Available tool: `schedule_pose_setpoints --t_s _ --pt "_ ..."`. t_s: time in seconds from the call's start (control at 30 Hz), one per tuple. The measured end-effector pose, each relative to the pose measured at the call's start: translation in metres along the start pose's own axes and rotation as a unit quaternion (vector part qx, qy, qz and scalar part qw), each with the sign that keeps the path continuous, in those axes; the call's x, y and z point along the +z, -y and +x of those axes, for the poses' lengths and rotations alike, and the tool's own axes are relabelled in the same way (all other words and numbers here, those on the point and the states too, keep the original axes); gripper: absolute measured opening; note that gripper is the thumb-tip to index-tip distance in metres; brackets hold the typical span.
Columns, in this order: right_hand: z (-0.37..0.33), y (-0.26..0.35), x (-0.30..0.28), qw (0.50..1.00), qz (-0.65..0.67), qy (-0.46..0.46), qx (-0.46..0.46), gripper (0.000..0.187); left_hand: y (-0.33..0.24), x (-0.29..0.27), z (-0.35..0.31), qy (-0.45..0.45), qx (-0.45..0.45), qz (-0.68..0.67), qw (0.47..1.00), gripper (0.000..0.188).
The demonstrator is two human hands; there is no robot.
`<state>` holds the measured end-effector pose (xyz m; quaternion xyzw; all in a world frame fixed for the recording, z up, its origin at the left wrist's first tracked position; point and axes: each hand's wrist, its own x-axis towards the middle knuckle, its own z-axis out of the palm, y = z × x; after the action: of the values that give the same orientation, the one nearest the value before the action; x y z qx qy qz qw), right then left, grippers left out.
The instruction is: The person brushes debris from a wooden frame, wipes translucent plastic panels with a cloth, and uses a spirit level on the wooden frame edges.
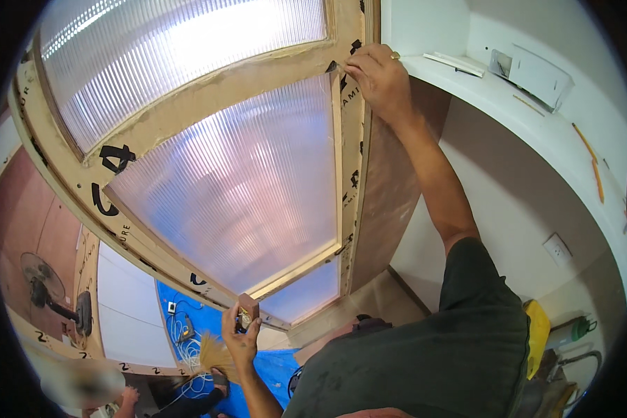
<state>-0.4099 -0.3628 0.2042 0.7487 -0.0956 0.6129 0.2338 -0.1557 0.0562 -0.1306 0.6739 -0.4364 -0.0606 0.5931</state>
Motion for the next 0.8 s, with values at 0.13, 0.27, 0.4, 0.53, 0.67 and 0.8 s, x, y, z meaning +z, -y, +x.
schedule_pose_setpoints --t_s 0.13,0.27,0.4,0.53,0.67,0.8 --pt "0.007 0.002 -0.004 0.998 0.006 0.046 0.039 0.015 -0.001 -0.001 0.001 0.002 -0.004 0.013 1.0 0.058" --pt "0.01 -0.003 -0.007 0.995 0.011 0.083 0.045 0.016 0.002 0.001 0.004 0.007 0.019 0.029 0.999 0.058" --pt "0.009 -0.003 -0.009 0.995 -0.003 0.095 0.042 0.016 0.012 0.004 0.004 0.013 0.019 0.008 1.0 0.059" --pt "0.003 -0.008 -0.005 0.997 -0.046 0.039 -0.051 0.019 0.014 0.007 0.003 0.014 -0.004 -0.008 1.0 0.059" --pt "0.007 0.01 -0.007 0.999 0.008 0.025 0.037 0.022 0.015 0.008 0.003 0.013 -0.007 -0.026 1.0 0.059" --pt "0.008 -0.003 -0.006 0.999 0.011 0.047 0.016 0.024 0.02 0.011 0.001 0.02 -0.008 -0.011 1.0 0.059"
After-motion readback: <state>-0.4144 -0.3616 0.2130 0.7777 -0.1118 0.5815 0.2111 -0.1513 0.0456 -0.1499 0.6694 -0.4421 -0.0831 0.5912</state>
